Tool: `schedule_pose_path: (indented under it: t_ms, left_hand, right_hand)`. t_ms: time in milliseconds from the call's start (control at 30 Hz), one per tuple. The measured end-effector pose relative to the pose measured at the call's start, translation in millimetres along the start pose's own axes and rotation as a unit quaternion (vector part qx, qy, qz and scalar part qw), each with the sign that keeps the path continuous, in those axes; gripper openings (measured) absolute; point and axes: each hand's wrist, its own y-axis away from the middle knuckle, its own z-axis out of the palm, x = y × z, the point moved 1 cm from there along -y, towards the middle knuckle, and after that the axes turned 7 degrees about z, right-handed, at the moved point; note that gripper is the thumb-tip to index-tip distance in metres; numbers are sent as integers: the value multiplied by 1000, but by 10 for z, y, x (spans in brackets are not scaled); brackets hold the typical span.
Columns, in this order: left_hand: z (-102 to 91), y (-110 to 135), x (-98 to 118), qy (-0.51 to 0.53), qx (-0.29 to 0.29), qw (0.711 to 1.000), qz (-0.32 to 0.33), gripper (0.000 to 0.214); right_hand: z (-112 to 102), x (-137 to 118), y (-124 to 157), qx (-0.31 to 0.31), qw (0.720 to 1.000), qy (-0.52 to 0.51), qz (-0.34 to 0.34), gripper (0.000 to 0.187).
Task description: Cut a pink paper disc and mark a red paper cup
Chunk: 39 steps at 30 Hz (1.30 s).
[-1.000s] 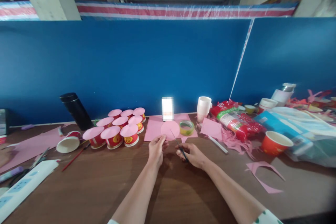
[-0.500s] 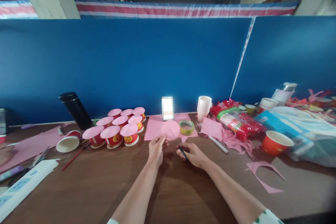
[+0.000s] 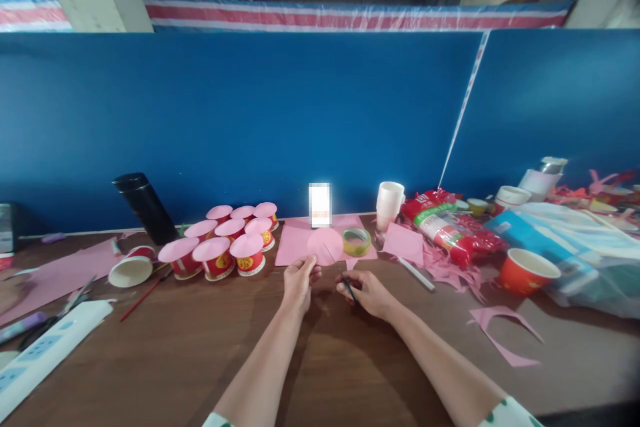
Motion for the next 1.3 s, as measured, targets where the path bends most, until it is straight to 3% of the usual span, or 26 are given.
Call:
schedule_pose_path:
  t_ms: [1300]
  left_hand:
    - [-22, -22, -30, 7, -6, 1000, -14, 28]
  right_hand:
    - [36, -27, 7, 30, 998, 45, -12, 24]
